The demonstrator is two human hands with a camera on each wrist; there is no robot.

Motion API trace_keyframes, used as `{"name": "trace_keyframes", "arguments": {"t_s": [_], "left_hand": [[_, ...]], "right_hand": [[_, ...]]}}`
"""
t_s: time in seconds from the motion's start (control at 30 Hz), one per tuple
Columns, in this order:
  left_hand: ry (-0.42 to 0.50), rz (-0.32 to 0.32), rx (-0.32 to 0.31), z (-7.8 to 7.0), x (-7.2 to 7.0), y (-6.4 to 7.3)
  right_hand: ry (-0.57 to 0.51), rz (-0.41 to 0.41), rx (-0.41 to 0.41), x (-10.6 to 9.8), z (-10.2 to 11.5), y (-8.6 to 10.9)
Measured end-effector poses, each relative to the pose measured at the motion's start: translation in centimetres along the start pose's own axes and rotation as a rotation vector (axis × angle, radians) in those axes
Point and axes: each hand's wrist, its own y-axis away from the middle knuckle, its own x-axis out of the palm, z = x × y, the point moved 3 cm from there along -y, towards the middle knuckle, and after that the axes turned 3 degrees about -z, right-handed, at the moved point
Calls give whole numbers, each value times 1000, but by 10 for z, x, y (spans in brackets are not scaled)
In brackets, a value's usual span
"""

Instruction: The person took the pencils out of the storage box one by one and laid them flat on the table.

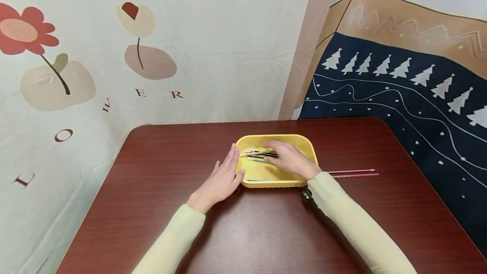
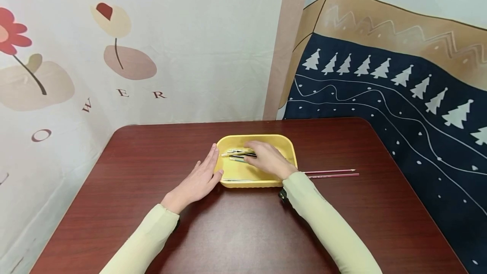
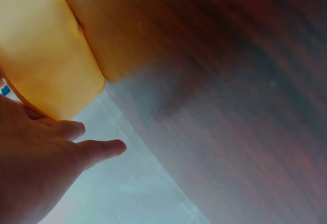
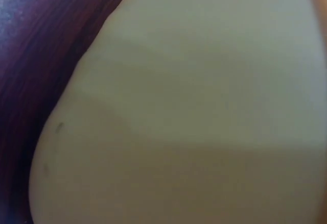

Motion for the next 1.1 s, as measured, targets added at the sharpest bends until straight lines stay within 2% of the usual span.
{"name": "trace_keyframes", "arguments": {"t_s": [0.37,0.73,1.1], "left_hand": [[0,0,-1,0,1,0],[-3,3,0,-1,0,0],[-4,-8,1,-1,-1,1]], "right_hand": [[16,58,15,9,-4,-10],[70,36,-27,14,-5,-11],[117,53,-17,16,-3,-17]]}}
